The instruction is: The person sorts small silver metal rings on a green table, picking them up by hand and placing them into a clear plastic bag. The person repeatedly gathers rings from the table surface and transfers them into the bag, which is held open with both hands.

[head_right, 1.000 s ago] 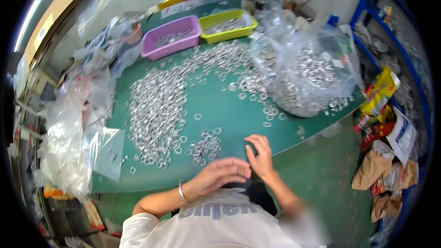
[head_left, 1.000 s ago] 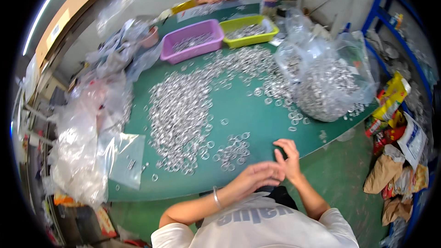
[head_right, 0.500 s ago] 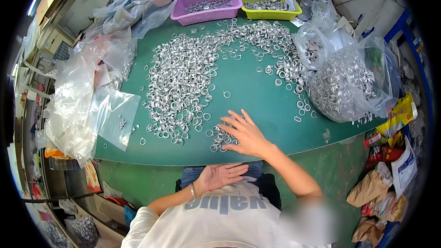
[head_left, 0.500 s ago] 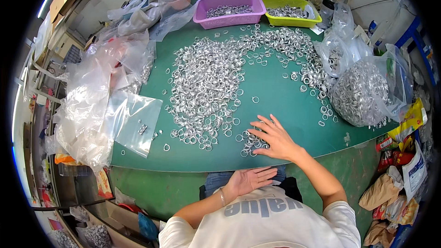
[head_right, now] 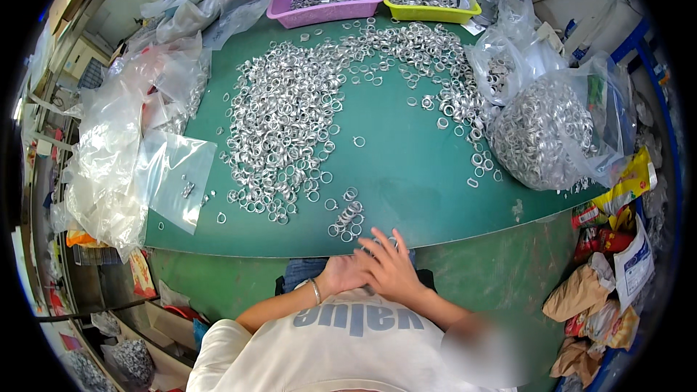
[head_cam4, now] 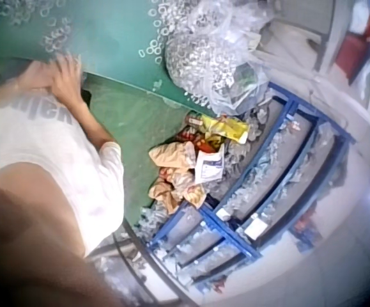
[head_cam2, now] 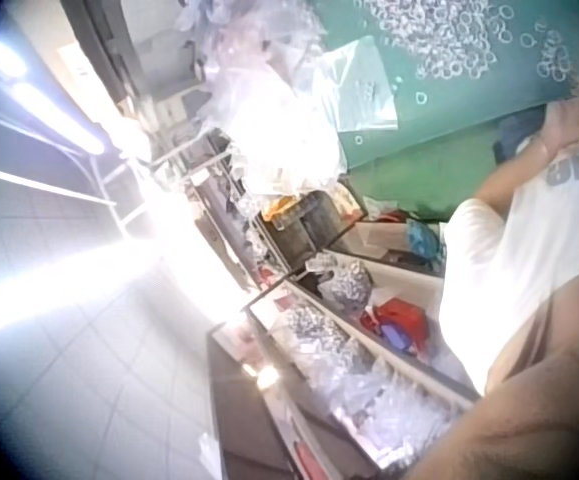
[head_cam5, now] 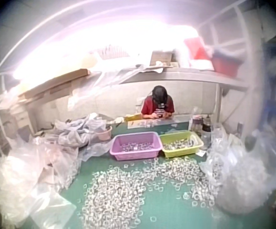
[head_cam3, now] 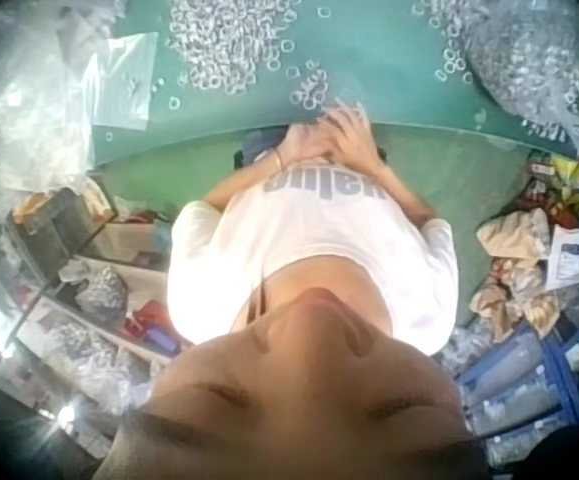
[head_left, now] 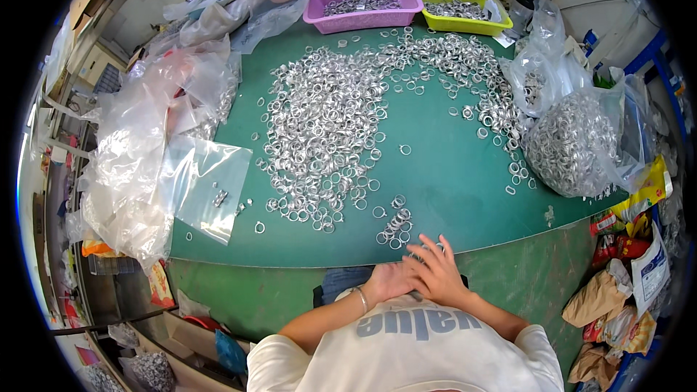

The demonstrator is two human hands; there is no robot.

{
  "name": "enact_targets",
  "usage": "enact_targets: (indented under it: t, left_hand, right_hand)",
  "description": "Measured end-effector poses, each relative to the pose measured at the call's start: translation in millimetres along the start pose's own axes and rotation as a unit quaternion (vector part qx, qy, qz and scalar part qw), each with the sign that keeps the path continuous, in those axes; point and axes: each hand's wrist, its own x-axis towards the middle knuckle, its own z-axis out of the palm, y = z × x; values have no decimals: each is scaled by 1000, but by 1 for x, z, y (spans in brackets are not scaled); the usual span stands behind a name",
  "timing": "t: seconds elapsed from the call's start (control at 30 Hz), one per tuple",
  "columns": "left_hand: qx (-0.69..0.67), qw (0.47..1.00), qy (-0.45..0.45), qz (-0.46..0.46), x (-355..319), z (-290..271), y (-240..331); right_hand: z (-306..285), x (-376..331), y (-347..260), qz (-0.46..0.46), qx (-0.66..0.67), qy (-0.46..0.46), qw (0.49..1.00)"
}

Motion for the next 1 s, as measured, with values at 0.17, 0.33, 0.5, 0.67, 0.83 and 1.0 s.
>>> enact_targets:
  t: [0.17,0.33,0.5,0.67,0.83,1.0]
  left_hand:
    - [-21,996,81,-14,-4,9,4]
    - [11,983,184,0,-10,28,2]
    - [-14,999,33,-37,-7,1,9]
    - [-60,980,187,23,-17,30,7]
    - [-23,984,175,-10,-8,-19,5]
    - [29,994,63,-90,-2,-50,8]
  right_hand:
    - [-1,-3,1,-93,107,-7,990]
    - [-35,78,3,-91,86,12,992]
    - [-14,100,26,-150,34,-60,986]
    - [-17,66,16,-148,31,-101,983]
    - [-5,19,2,-152,58,-102,981]
    - [5,-1,7,-204,113,-61,971]
